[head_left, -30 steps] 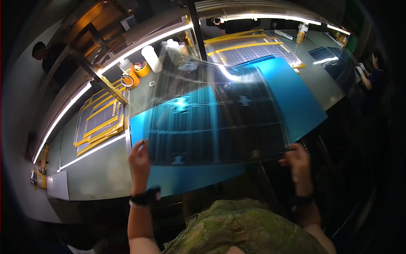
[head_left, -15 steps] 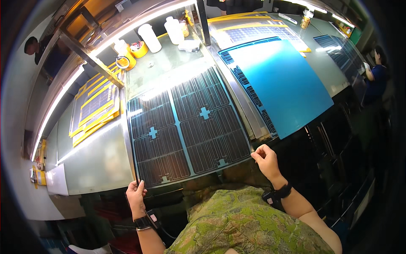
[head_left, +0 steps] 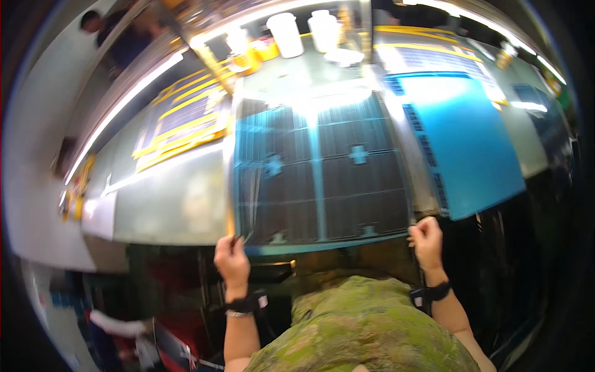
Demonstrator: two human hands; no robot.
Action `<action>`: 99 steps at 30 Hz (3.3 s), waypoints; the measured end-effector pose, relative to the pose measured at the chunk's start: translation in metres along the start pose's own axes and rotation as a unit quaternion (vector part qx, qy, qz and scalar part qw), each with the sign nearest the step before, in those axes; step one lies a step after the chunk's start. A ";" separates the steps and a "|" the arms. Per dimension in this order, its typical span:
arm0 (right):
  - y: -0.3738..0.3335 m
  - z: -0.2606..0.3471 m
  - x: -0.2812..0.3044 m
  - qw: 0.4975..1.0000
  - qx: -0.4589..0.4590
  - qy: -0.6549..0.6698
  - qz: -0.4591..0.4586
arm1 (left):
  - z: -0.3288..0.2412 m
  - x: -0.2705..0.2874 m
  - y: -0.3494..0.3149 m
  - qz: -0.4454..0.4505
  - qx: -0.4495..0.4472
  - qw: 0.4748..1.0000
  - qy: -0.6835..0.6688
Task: Inspecting and sorting solar panel cells or semi-conductive sheets at a fabrication workstation.
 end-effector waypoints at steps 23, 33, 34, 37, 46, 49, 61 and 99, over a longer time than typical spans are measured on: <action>-0.005 0.061 0.004 0.921 0.133 -0.365 0.001 | 0.045 -0.030 -0.036 -0.055 0.183 0.972 -0.137; 0.190 0.083 -0.045 0.706 0.151 -0.648 0.244 | 0.061 -0.050 -0.041 0.101 0.275 0.931 -0.217; 0.216 0.092 -0.051 0.722 0.104 -0.637 0.249 | 0.059 -0.048 -0.041 0.095 0.277 0.934 -0.204; 0.281 0.098 -0.067 0.727 0.061 -0.642 0.235 | 0.064 -0.047 -0.044 0.097 0.281 0.932 -0.209; 0.336 0.100 -0.090 0.755 0.111 -0.623 0.173 | 0.071 -0.045 -0.049 0.224 0.260 0.889 -0.304; 0.332 0.099 -0.096 0.768 0.117 -0.605 0.173 | 0.104 -0.048 -0.072 0.271 0.281 0.900 -0.193; 0.336 0.090 -0.079 0.720 0.174 -0.628 0.239 | -0.019 -0.073 0.173 0.254 -0.224 0.909 0.242; -0.004 0.083 0.017 0.779 0.325 -0.523 0.118 | 0.016 -0.008 -0.039 0.034 -0.041 0.972 0.229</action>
Point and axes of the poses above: each hand's wrist, its own y-axis towards the middle knuckle, its own x-axis out of the back of the hand, z = x × y, the point moved 7 cm from there along y, towards the middle knuckle, and after that the axes turned 7 degrees about z, right-handed, at the moved point
